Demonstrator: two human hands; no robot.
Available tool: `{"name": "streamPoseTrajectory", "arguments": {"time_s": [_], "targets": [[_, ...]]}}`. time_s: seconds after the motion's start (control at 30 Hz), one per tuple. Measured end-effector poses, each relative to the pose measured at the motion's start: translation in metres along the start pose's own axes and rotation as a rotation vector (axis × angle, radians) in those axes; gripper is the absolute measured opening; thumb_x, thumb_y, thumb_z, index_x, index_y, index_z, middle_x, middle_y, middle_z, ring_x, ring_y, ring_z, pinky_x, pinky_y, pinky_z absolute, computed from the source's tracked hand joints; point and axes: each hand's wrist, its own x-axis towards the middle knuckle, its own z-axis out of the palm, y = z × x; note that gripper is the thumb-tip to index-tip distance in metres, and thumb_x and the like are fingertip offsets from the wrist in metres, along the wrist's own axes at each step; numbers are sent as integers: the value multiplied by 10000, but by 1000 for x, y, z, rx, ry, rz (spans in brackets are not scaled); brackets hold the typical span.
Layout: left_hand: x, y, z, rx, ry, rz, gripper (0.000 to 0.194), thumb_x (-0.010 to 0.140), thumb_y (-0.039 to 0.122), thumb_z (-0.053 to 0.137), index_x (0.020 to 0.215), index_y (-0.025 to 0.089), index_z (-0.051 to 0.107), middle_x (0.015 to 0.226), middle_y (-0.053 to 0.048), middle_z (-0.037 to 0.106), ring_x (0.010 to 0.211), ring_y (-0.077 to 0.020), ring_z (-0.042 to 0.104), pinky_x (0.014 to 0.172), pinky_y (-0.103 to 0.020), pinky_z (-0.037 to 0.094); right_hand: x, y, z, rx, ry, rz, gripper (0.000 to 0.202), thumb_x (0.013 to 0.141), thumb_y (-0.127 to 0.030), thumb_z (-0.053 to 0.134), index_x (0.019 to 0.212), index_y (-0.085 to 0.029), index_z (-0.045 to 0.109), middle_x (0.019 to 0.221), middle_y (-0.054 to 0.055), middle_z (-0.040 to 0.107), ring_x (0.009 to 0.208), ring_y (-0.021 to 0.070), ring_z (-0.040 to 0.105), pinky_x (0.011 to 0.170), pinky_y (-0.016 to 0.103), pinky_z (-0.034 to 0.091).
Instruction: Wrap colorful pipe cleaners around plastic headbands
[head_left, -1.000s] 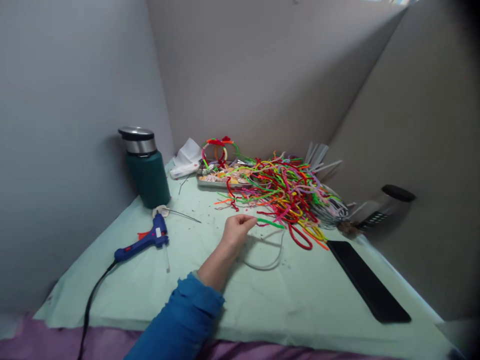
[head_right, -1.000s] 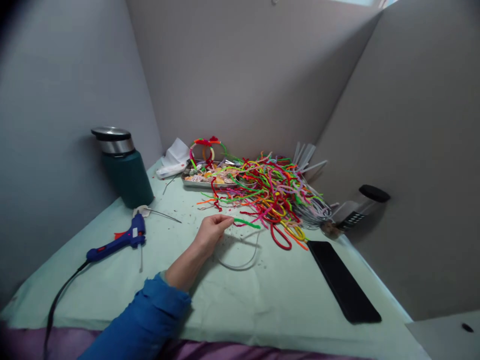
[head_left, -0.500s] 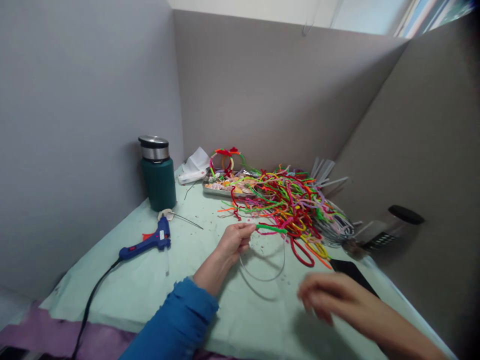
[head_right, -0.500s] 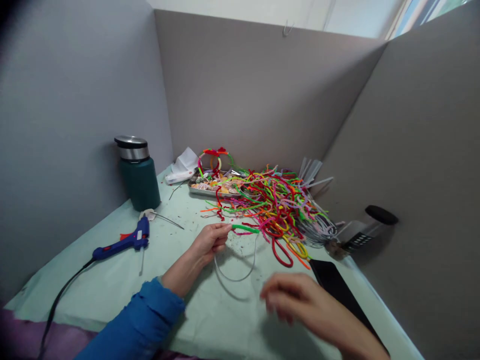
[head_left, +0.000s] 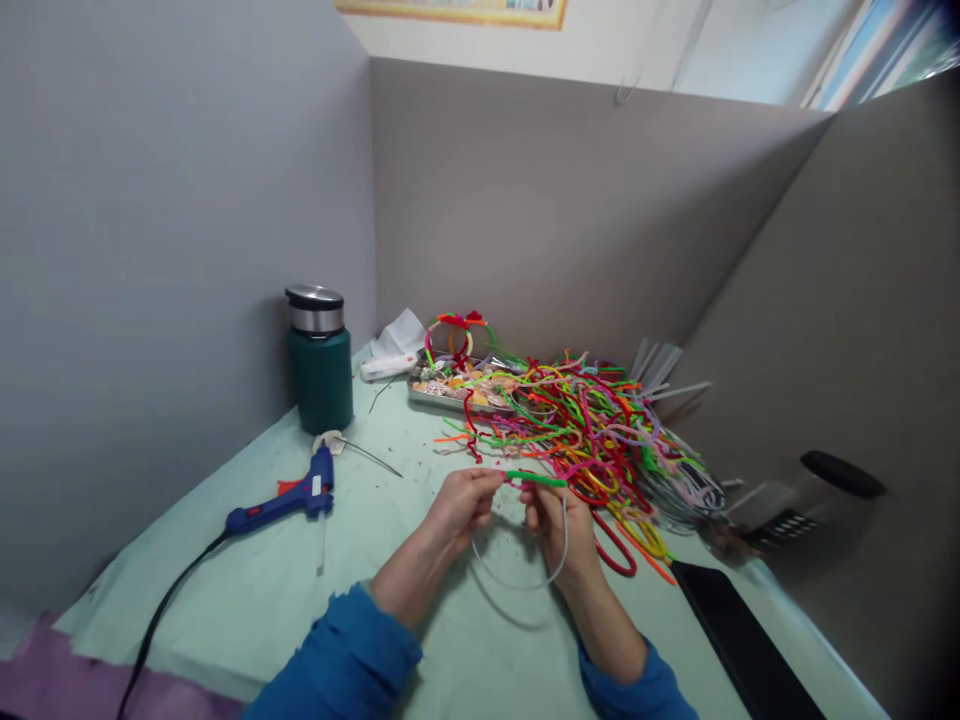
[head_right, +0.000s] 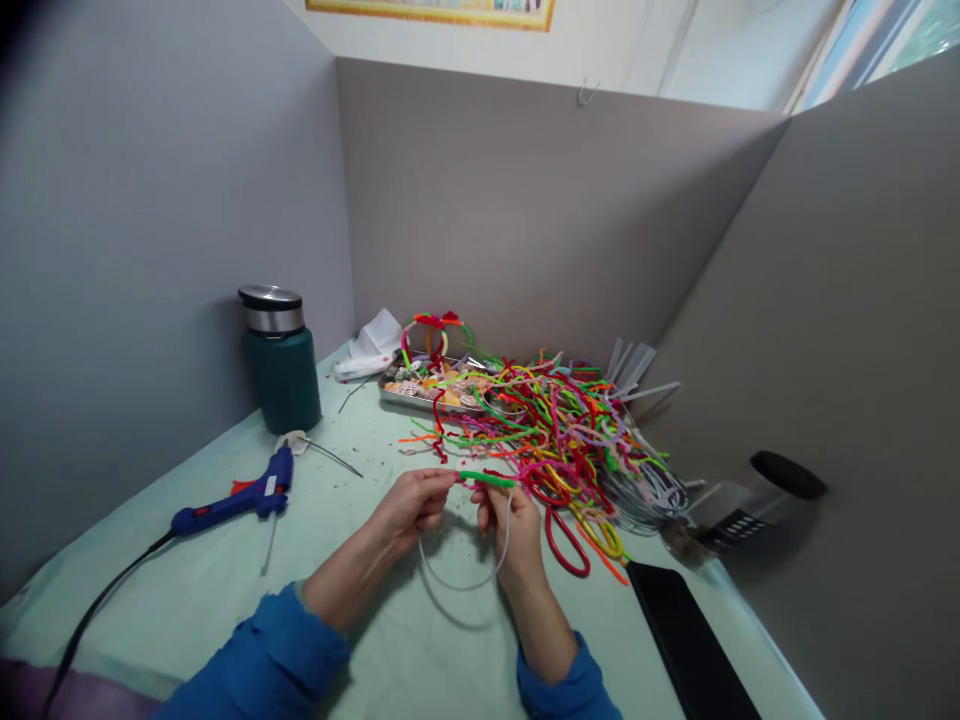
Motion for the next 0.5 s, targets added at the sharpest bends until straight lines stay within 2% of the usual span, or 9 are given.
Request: {"name": "streamPoseTrajectory", "arguments": {"time_s": [0.23, 0.37, 0.5], "targets": [[1, -2, 0, 33, 59, 35, 318, 609, 355, 730, 631, 154, 485, 465, 98, 279, 386, -18, 168, 379, -209, 86, -12, 1, 1, -57, -75, -16, 259, 731, -395, 678, 737, -137, 692, 631, 39, 659, 419, 71, 435, 392, 205, 323], [1, -2, 0, 31, 45, 39, 330, 603, 371, 732, 637, 158, 482, 455, 105, 261, 386, -23, 169, 375, -205, 103, -15, 0, 1, -85, -137, 3, 245, 735, -396, 673, 759, -156, 717, 667, 46, 674, 436, 78, 452, 416, 213, 339], [0, -3, 1, 31, 31, 41, 331, 603, 380, 727, 628, 155, 485, 443, 108, 260, 380, -22, 171, 374, -201, 109, -18, -1, 2, -100, -226, 0, 223, 776, -389, 631, 794, -192, 735, 595, 32, 642, 457, 96, 461, 453, 227, 351]]}}
